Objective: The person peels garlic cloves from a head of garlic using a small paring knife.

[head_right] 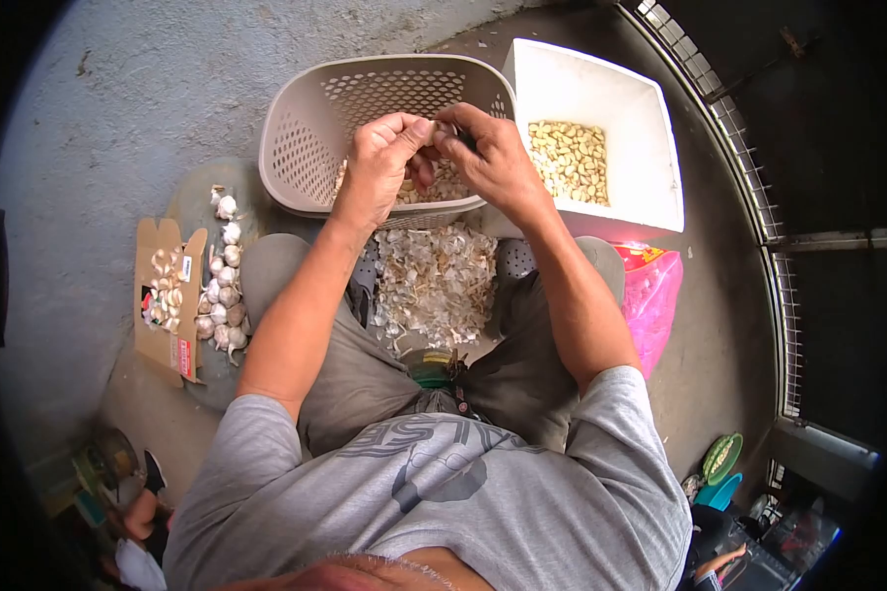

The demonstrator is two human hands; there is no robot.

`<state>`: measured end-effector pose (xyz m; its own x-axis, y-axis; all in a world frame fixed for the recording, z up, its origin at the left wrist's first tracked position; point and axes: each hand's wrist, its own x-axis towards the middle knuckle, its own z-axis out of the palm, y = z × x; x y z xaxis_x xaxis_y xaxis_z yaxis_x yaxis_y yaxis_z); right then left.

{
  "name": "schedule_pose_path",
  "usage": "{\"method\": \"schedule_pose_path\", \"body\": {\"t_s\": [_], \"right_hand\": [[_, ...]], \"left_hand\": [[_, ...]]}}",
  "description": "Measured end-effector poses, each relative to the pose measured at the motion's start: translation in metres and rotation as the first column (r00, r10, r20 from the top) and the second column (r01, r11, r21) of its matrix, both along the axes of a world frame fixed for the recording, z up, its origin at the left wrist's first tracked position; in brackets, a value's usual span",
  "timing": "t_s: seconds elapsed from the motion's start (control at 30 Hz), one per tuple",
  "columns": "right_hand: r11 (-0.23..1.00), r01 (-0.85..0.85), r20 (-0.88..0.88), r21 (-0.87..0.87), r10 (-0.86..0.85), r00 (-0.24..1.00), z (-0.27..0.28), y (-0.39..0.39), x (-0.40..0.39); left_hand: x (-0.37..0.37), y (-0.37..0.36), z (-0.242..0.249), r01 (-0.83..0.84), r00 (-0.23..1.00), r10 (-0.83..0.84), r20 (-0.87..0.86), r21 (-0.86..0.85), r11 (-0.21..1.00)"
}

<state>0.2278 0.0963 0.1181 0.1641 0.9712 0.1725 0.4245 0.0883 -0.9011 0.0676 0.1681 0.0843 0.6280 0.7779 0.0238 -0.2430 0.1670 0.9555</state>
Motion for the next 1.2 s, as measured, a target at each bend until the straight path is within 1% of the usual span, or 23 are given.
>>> {"method": "schedule_pose_path", "body": {"t_s": [0.07,0.17,0.27,0.37,0.47,0.57,0.67,0.7,0.8,0.87,0.9,0.93,1.03,1.07,1.17,1.2], "right_hand": [[1.0,0.01,0.009,-0.026,-0.01,1.0,0.003,-0.001,0.0],[1.0,0.03,0.105,0.003,-0.03,0.994,0.002,0.001,0.004],[0.999,0.044,0.116,0.008,-0.045,0.992,-0.001,0.001,0.006],[0.98,0.048,0.191,0.193,-0.086,0.978,-0.004,0.001,0.003],[0.981,0.068,0.19,0.184,-0.103,0.976,-0.006,0.001,0.0],[0.993,0.079,0.126,0.093,-0.09,0.988,-0.001,-0.001,-0.01],[0.99,0.07,0.09,0.121,-0.081,0.993,-0.008,0.0,-0.008],[0.989,0.065,0.071,0.133,-0.074,0.995,-0.011,0.002,-0.007],[0.998,0.02,-0.036,0.065,-0.018,0.999,-0.014,0.005,0.0],[1.0,-0.008,-0.228,-0.025,0.002,0.974,-0.007,0.003,0.003],[0.997,-0.029,-0.322,-0.068,0.005,0.947,-0.003,0.001,0.004],[0.996,-0.033,-0.343,-0.077,0.005,0.939,-0.002,0.001,0.004],[0.999,-0.025,-0.192,-0.039,0.017,0.981,-0.007,0.003,0.007],[0.999,-0.029,-0.182,-0.045,0.02,0.983,-0.007,0.003,0.007],[0.998,-0.039,-0.129,-0.039,0.033,0.991,-0.009,0.004,0.006],[0.999,-0.043,-0.097,-0.021,0.04,0.994,-0.01,0.004,0.005]], "left_hand": [[-0.002,-0.002,0.006,0.012,1.0,-0.013,-0.009,-0.064,0.998],[0.004,-0.008,0.005,-0.024,0.996,0.023,-0.081,-0.019,1.0],[0.006,-0.009,0.002,-0.025,0.997,0.026,-0.073,0.009,1.0],[0.008,-0.01,0.0,-0.111,0.956,0.178,-0.233,0.274,0.955],[0.012,-0.013,-0.003,-0.177,0.948,0.251,-0.198,0.326,0.929],[0.015,-0.016,-0.002,-0.215,0.975,0.22,-0.026,0.145,0.966],[0.012,-0.012,-0.004,-0.127,0.991,0.126,0.047,0.009,0.992],[0.009,-0.01,-0.004,-0.098,0.994,0.098,0.045,-0.015,0.995],[0.004,-0.005,-0.002,-0.025,0.997,0.032,0.067,-0.103,0.994],[0.001,-0.003,-0.001,0.005,0.994,0.015,0.11,-0.179,0.984],[0.001,-0.002,0.0,0.01,0.993,0.012,0.119,-0.185,0.983],[0.001,-0.001,0.001,0.015,0.992,0.009,0.127,-0.191,0.982],[0.0,-0.001,0.002,0.024,0.99,0.005,0.141,-0.201,0.979],[0.0,-0.001,0.001,0.027,0.99,0.003,0.144,-0.204,0.979],[0.001,0.0,-0.002,-0.022,0.994,0.04,0.104,-0.164,0.986],[0.002,0.0,-0.002,-0.059,0.996,0.065,0.063,-0.096,0.994]]}}
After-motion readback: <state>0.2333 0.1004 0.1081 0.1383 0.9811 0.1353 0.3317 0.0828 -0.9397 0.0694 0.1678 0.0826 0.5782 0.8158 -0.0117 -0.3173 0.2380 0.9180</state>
